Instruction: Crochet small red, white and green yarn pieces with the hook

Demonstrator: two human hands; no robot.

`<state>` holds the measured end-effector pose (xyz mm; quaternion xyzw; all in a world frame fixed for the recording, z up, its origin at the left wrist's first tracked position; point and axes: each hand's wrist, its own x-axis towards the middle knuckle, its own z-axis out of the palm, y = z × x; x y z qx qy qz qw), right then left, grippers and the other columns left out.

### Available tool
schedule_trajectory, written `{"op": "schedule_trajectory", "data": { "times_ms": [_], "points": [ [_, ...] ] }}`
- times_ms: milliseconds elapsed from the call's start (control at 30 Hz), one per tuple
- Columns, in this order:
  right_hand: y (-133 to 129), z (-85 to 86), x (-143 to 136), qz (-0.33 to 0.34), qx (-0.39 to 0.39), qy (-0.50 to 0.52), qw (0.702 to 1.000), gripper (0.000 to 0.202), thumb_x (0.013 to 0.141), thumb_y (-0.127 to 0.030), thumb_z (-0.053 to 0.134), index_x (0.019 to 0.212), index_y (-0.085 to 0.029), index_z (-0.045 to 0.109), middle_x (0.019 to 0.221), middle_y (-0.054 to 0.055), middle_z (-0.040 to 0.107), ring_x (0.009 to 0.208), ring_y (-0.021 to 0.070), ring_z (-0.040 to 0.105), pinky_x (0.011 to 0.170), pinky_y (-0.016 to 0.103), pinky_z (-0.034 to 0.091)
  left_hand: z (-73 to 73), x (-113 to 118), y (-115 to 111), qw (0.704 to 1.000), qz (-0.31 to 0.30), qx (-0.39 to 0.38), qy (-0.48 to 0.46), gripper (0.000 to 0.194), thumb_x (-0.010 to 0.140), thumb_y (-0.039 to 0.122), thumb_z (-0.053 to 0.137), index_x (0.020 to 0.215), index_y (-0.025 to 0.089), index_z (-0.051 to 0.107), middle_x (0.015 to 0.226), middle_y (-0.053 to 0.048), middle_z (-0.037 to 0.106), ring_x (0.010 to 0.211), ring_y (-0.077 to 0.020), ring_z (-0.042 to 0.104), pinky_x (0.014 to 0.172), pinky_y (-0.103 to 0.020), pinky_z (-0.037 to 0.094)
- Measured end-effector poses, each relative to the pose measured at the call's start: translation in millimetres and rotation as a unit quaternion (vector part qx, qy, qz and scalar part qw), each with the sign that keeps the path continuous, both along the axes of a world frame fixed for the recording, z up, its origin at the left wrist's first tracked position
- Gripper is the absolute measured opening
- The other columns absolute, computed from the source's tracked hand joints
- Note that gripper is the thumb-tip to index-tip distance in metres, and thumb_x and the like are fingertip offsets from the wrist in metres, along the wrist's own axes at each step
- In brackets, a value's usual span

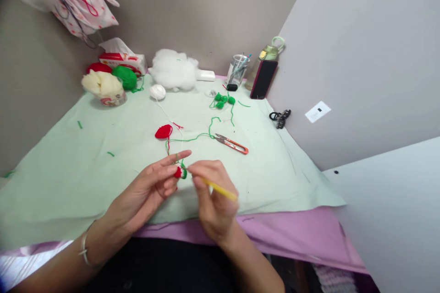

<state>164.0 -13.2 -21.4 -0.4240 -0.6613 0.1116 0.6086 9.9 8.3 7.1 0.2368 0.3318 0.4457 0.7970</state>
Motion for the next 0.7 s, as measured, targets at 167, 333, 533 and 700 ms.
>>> {"op": "schedule_trajectory", "data": {
  "times_ms": [167,333,533,700],
  "points": [
    [5.6,6.4,0.6,0.092,-0.108,0.209,0.968,0.019,0.105,-0.026,0.059,0.098,-0.024,0.076,0.088,0.004,0.072,0.07,0.016,0.062,0.065,0.033,0.053,-0.6,-1.8,1.6,1.0,0.015,0.027,0.002,0.038,0.083,0.02,0.086,0.12,0.015,0.079,0.063,0.006,0.056,0.053,-0.005,0.045,0.052,-0.016,0.043],
    [4.0,4.9,1.1,0.078,-0.112,0.193,0.972,0.018,0.104,-0.023,0.061,0.099,-0.025,0.079,0.088,0.002,0.071,0.072,0.0153,0.063,0.068,0.031,0.053,-1.1,-3.0,0.5,0.995,0.048,0.052,0.076,0.034,0.083,0.022,0.086,0.116,0.02,0.081,0.074,0.005,0.062,0.053,-0.0038,0.049,0.056,-0.019,0.044],
    [1.7,10.2,0.2,0.13,-0.126,0.237,0.955,0.019,0.105,-0.022,0.06,0.1,-0.025,0.078,0.089,0.002,0.072,0.07,0.0144,0.064,0.066,0.03,0.054,2.4,-2.0,-2.4,0.994,0.04,0.074,0.073,0.031,0.083,0.024,0.085,0.114,0.021,0.084,0.079,0.003,0.062,0.056,-0.0053,0.052,0.057,-0.021,0.046],
    [2.2,9.3,-5.2,0.077,-0.086,0.119,0.986,0.021,0.103,-0.016,0.06,0.104,-0.025,0.078,0.092,0.003,0.074,0.076,0.0159,0.067,0.068,0.031,0.057,-0.6,5.3,-5.5,0.991,0.044,0.1,0.07,0.033,0.08,0.025,0.089,0.113,0.021,0.084,0.081,0.002,0.065,0.06,-0.0075,0.055,0.06,-0.021,0.049]
  ]
}}
